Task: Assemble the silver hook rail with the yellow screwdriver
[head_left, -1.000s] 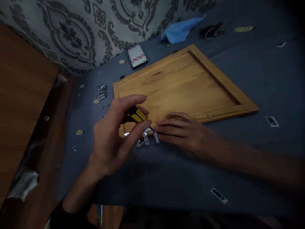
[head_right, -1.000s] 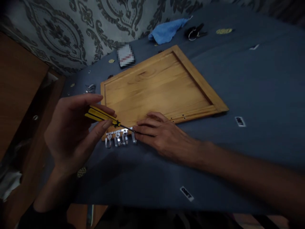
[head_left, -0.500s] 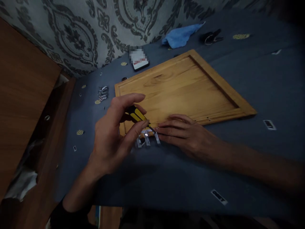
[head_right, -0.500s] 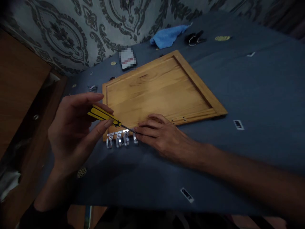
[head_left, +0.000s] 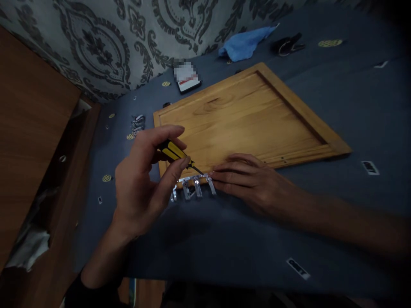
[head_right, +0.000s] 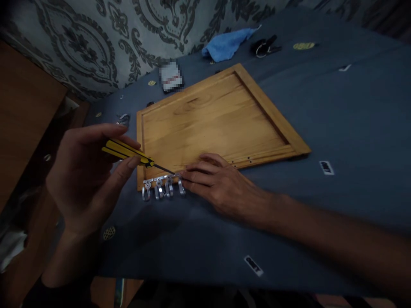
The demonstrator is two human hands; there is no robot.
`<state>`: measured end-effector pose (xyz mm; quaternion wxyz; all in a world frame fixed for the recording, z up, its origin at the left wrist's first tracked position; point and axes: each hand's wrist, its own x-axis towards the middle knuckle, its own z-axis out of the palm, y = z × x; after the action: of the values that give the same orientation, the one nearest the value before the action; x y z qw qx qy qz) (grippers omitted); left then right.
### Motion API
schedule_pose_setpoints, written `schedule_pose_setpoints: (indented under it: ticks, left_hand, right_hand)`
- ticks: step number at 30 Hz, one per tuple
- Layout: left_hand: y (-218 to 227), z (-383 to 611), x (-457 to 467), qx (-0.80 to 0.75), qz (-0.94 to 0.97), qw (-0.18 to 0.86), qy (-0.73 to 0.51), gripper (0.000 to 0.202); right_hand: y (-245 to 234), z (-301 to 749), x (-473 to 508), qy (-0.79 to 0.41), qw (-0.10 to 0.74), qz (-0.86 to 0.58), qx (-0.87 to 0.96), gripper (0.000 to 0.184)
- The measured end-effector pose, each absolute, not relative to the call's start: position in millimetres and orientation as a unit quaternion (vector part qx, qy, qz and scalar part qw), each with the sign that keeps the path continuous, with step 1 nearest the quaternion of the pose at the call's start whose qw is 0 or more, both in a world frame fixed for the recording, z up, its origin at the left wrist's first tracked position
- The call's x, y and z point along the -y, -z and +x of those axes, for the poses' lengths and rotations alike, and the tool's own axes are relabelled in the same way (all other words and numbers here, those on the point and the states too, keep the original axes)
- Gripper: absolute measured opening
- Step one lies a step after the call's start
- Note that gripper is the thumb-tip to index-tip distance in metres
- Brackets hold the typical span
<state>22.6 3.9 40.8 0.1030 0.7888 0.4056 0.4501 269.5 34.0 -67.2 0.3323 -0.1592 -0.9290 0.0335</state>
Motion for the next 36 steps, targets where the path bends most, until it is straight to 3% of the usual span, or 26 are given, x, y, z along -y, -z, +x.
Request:
schedule_pose_setpoints:
  ticks: [36]
  left_hand:
    - [-42.9, 29.6, 3.4, -0.408, 0.794, 0.132, -0.430, 0.048]
  right_hand:
    - [75.0, 269.7, -35.1, -0.036, 0.340, -0.160, 0.926, 0.038]
